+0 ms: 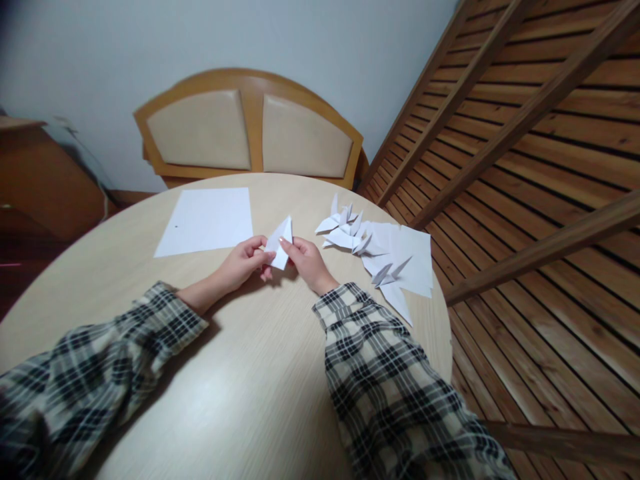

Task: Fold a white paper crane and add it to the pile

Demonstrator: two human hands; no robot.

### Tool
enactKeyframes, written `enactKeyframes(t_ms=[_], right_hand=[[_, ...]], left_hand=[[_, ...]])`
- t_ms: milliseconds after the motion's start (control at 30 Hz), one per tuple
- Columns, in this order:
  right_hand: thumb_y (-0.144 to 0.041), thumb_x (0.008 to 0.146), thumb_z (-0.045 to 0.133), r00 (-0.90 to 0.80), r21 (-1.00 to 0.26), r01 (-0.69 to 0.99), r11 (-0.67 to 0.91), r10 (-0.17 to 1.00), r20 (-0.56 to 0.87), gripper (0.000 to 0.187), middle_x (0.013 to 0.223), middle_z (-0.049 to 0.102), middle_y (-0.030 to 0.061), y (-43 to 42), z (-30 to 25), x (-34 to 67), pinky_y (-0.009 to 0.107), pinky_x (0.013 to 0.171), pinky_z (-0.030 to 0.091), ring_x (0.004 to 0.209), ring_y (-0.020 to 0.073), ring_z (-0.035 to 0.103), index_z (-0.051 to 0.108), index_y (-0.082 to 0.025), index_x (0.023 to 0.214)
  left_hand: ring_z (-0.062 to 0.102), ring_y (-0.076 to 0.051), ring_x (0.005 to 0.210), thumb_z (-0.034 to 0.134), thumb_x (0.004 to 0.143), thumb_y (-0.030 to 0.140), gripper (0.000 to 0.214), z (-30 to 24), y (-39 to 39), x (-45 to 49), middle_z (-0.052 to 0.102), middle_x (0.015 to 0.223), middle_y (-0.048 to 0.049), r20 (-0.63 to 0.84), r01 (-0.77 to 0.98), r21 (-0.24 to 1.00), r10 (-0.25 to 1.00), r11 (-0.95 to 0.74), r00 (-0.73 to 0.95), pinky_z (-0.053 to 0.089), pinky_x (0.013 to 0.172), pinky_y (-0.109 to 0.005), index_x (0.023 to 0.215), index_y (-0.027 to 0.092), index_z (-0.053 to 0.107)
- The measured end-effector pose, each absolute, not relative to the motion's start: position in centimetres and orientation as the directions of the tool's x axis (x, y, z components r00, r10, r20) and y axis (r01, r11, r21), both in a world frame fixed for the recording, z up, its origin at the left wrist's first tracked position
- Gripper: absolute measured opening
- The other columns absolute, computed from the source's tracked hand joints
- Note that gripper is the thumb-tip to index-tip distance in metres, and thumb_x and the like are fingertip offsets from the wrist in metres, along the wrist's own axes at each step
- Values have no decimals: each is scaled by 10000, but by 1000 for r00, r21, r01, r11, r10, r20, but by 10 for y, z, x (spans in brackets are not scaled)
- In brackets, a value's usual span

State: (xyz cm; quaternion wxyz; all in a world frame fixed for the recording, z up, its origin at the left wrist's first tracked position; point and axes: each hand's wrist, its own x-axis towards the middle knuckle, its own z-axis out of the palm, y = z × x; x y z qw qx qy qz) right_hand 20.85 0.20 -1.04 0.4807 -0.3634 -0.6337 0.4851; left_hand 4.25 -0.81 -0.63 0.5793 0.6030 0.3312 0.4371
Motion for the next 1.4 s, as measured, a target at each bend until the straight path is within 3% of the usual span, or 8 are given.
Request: enactKeyframes(t_ms=[167,333,433,600,933,1300,1400], right_hand=[[-548,831,576,-290,-964,-48,263,919,265,365,672,587,0,3,-11,206,294,611,414,611,134,528,592,-190,767],[-561,828,575,-347,-969,-63,238,905,245,367,662,609,5,-2,-6,205,307,606,452,605,150,568,598,-197,791],[-571,822,573,-347,-974,-59,220,910,226,373,660,610,7,-4,-5,206,309,598,463,609,154,573,595,-200,802],[-548,821,583,-349,-980,-54,192,916,198,355,649,590,9,-4,-6,207,314,606,470,615,152,565,585,-195,784],[-571,794,610,-268,-978,-54,202,940,210,389,654,569,2,0,-6,209,304,592,420,593,138,523,571,-188,737],[-624,803,568,-224,-970,-5,242,945,237,444,604,462,-32,5,-10,209,276,564,367,569,120,442,485,-209,670],[-638,803,557,-180,-967,-14,255,950,254,461,607,451,-31,5,-9,207,273,548,358,560,117,426,461,-211,657]], left_hand=[[590,-89,457,583,833,267,137,-8,-8,43,616,578,7,134,-95,990,890,-103,435,467,468,-200,830,157,500],[600,-119,483,481,919,440,316,-10,-7,44,619,583,-30,127,-72,992,851,-105,509,504,506,-248,864,137,551],[596,-117,480,504,906,474,339,-11,-7,45,613,582,-25,139,-89,990,847,-109,512,515,510,-252,863,141,553],[573,-96,461,590,861,458,315,-8,-9,46,597,609,-3,179,-92,984,867,-154,466,496,471,-227,862,146,548],[542,-106,431,539,891,448,320,-4,-15,44,563,493,5,122,14,988,825,-156,551,456,451,-229,772,152,561],[465,-82,490,588,840,371,296,-2,-12,43,538,556,-2,165,84,968,850,-237,500,384,452,-202,649,145,567],[504,-88,530,643,798,370,246,-5,-11,44,565,619,-1,141,60,977,834,-203,534,426,486,-207,747,137,582]])
